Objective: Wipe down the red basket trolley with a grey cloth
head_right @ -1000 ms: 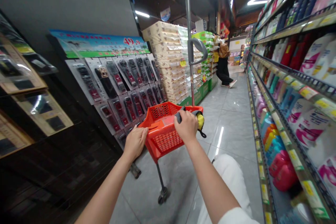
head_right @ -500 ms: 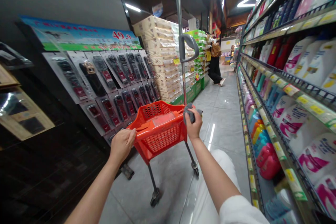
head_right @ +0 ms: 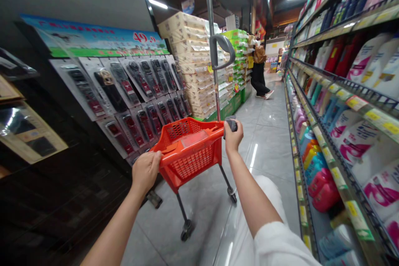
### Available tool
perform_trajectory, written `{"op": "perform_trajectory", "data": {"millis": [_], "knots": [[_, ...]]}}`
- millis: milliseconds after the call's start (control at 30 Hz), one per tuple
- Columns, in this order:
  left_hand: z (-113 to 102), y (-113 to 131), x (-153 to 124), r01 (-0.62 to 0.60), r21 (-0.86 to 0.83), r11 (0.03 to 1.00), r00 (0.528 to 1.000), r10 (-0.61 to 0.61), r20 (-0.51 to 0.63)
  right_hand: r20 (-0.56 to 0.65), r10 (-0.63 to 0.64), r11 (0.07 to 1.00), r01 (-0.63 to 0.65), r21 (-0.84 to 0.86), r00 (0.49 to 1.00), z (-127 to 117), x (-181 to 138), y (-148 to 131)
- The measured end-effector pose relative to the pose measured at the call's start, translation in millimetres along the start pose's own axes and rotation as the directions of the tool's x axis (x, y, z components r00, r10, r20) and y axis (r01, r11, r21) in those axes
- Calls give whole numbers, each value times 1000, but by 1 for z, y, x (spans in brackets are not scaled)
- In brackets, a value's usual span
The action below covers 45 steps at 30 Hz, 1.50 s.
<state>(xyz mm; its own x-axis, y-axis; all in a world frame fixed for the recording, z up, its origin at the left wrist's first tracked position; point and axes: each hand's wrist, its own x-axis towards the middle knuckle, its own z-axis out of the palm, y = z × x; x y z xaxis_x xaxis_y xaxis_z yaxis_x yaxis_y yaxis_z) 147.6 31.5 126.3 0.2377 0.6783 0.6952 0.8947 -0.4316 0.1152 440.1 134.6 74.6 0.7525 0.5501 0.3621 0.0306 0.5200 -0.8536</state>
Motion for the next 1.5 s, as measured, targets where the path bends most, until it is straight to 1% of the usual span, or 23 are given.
{"op": "perform_trajectory", "data": {"millis": [33,100,200,233,300,367,400,500,567,633,733,800,833,867,967,1033,1100,1133,1233,1267,1300,1367,1500], "knots": [[1,1,0,6,-26,1000,1000,-6,4,1,-108,993,108,-39,994,3,-19,-3],[2,3,1,14,-72,997,1000,-12,17,61,-325,939,330,-102,944,13,-64,-9],[4,4,2,31,-91,995,999,-30,22,42,-428,894,429,-126,903,30,-129,-16],[4,4,3,38,-85,996,999,-36,21,96,-469,868,479,-134,878,34,-145,-18],[3,2,2,47,-73,996,999,-45,22,231,-551,802,585,-119,802,35,-158,-17],[1,1,1,48,-70,996,999,-47,22,339,-601,749,658,-79,724,30,-149,-12],[0,0,0,48,-71,996,999,-46,20,335,-598,752,654,-77,728,27,-138,-9],[-1,1,-2,46,-79,996,999,-46,4,120,-476,860,489,-143,871,24,-105,-3],[0,2,-3,50,-79,996,999,-50,-6,-5,-400,905,394,-157,916,29,-102,-5],[0,3,-3,56,-73,996,998,-57,-11,34,-427,893,427,-141,904,34,-116,-11],[-1,2,-3,53,-63,997,999,-53,-5,248,-541,818,571,-66,804,31,-139,-15],[-2,0,-4,46,-55,997,999,-46,2,344,-566,796,606,-12,749,24,-136,-12],[-3,0,-5,45,-53,998,999,-45,4,344,-553,806,591,-7,759,20,-127,-9],[-3,0,-6,47,-54,997,999,-47,3,308,-525,830,557,-22,794,17,-117,-5],[-2,0,-6,62,-66,996,998,-62,-4,93,-400,906,409,-108,912,15,-93,-1],[-1,2,-6,73,-73,995,997,-74,-7,43,-393,907,395,-145,918,20,-101,-6],[-1,3,-4,81,-73,994,997,-82,-3,141,-478,855,496,-151,867,26,-127,-16],[-1,4,-4,86,-71,994,996,-86,0,228,-538,809,573,-130,811,27,-142,-21],[-2,4,-3,97,-73,993,995,-95,23,455,-699,627,779,20,551,26,-175,-31],[-3,3,-4,100,-78,992,995,-98,31,489,-715,593,804,46,500,23,-176,-30],[-3,3,-4,101,-86,991,994,-98,36,499,-714,587,808,45,491,19,-174,-29],[-5,1,-5,104,-107,989,994,-101,36,466,-674,643,766,-12,573,10,-156,-22],[-6,-3,-6,106,-146,984,994,-103,24,225,-484,841,521,-146,846,-6,-95,-7]]}}
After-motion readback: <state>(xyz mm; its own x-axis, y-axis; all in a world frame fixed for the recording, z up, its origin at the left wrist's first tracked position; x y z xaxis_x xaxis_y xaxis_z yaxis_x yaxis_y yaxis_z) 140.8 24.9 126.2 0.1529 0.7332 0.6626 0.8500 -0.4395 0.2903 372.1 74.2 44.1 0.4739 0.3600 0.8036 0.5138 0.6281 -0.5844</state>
